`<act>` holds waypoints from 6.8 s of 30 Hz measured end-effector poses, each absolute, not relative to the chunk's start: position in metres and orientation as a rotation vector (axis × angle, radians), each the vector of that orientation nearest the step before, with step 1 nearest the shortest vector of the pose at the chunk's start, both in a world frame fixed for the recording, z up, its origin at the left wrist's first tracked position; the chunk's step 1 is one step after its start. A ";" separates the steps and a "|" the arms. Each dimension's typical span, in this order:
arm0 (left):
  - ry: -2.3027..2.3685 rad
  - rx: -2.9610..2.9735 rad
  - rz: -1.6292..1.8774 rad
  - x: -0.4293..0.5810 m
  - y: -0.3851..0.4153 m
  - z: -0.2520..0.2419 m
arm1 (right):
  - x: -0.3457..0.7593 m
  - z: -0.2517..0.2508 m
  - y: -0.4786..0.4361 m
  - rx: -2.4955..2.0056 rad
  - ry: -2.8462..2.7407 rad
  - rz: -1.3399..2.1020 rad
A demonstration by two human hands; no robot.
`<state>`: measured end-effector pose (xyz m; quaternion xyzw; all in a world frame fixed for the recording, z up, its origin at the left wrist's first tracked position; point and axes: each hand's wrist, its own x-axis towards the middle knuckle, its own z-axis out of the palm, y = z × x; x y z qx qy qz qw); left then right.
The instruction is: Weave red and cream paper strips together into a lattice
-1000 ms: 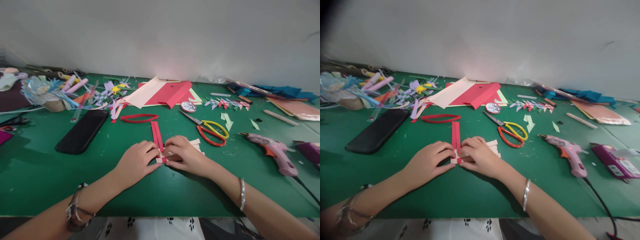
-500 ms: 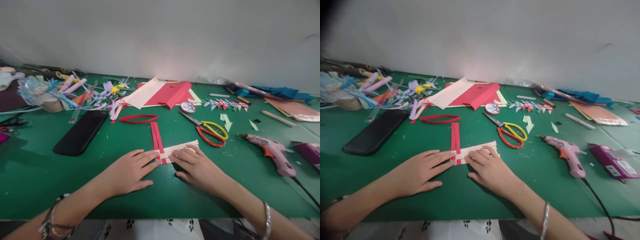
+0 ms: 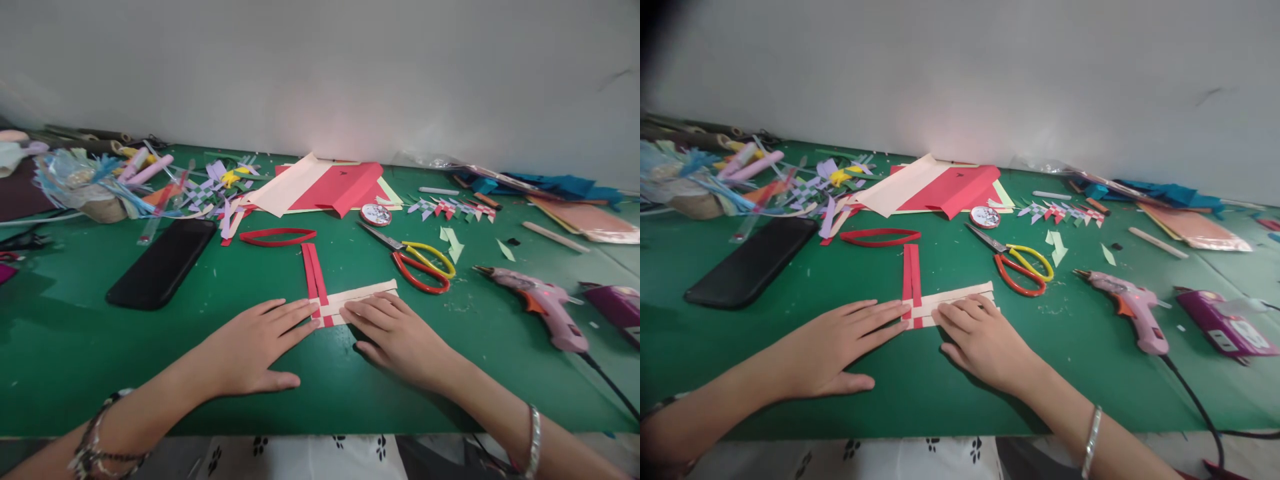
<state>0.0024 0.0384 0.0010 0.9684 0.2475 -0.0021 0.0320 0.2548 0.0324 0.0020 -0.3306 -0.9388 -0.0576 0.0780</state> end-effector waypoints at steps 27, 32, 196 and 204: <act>0.764 2.825 -0.099 0.002 0.040 0.006 | 0.264 0.005 0.027 -1.020 -2.830 0.008; 0.813 2.746 0.147 0.005 0.040 0.005 | 0.263 0.007 0.028 -1.031 -2.832 0.052; 0.815 2.823 0.124 0.104 0.073 0.032 | 0.313 0.031 0.079 -1.431 -1.490 1.003; 0.711 2.803 0.309 0.138 0.078 0.017 | 0.315 0.028 0.082 -1.399 -1.517 0.986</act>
